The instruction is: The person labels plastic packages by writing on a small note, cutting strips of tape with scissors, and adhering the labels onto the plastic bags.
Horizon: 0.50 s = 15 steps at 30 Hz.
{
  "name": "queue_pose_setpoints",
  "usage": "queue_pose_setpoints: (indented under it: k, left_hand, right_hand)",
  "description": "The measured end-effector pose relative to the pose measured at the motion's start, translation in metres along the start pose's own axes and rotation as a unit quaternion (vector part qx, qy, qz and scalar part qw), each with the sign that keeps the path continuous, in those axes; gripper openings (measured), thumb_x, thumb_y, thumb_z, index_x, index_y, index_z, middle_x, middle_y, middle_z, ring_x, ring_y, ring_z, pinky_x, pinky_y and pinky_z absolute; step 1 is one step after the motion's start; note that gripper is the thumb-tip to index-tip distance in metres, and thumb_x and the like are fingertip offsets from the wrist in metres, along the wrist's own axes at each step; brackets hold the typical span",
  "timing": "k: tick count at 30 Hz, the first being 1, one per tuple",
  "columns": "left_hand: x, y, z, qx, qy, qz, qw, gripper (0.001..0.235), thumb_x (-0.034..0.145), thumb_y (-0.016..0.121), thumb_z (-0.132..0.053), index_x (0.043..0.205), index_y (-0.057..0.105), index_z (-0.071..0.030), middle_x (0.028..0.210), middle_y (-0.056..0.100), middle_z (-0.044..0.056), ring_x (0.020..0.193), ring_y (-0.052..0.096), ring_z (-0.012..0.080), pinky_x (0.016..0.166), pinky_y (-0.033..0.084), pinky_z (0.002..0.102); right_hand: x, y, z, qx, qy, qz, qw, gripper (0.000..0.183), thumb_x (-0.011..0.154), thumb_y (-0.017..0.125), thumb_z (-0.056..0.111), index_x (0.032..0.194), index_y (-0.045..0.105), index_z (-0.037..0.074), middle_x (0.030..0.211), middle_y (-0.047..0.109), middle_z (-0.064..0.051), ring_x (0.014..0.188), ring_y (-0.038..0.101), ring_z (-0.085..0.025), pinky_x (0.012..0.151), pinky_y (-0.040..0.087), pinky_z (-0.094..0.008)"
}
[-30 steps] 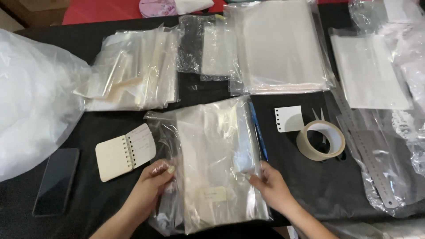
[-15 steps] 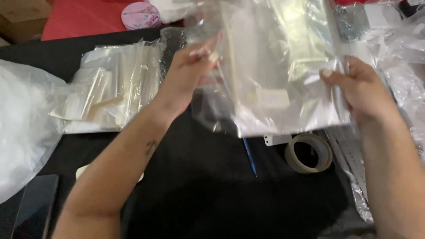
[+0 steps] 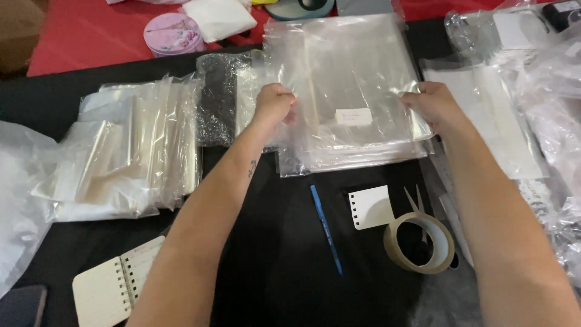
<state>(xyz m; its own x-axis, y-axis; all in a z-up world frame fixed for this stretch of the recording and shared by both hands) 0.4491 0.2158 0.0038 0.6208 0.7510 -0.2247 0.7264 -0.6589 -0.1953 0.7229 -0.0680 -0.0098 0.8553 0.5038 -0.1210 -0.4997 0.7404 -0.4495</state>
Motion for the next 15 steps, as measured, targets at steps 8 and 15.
queue_pose_setpoints:
  k: [8, 15]
  left_hand:
    - [-0.026, -0.009, -0.013, -0.010, 0.024, -0.025, 0.999, 0.052, 0.078, 0.061, 0.003, 0.129, 0.048, 0.003, 0.092, 0.061, 0.017, 0.063, 0.073, 0.0255, 0.054, 0.070, 0.036]
    - [-0.061, -0.013, -0.033, 0.110, 0.087, -0.078, 0.987, 0.061, 0.086, 0.068, -0.008, 0.140, 0.041, 0.001, 0.128, 0.055, 0.025, 0.129, 0.054, 0.0424, 0.108, 0.048, 0.053]
  right_hand:
    - [-0.043, -0.018, 0.046, -0.265, -0.037, -0.057, 0.962, 0.058, 0.073, 0.077, 0.039, 0.124, 0.069, 0.014, 0.105, 0.073, -0.005, 0.099, 0.069, -0.034, 0.081, 0.057, -0.045]
    - [-0.020, -0.012, 0.010, -0.197, -0.047, -0.090, 0.975, 0.029, 0.091, 0.069, 0.036, 0.118, 0.074, 0.026, 0.103, 0.073, -0.002, 0.098, 0.069, -0.028, 0.079, 0.057, -0.039]
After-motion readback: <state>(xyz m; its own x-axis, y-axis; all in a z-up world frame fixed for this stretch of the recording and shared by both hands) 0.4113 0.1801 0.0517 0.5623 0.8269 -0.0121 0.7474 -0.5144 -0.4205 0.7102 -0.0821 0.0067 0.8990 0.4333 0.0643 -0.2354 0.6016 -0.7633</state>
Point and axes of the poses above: each hand's wrist, its own x-axis towards the middle knuckle, its own y-axis out of the palm, z = x × y, the point moved 3 cm from there along x, towards the middle knuckle
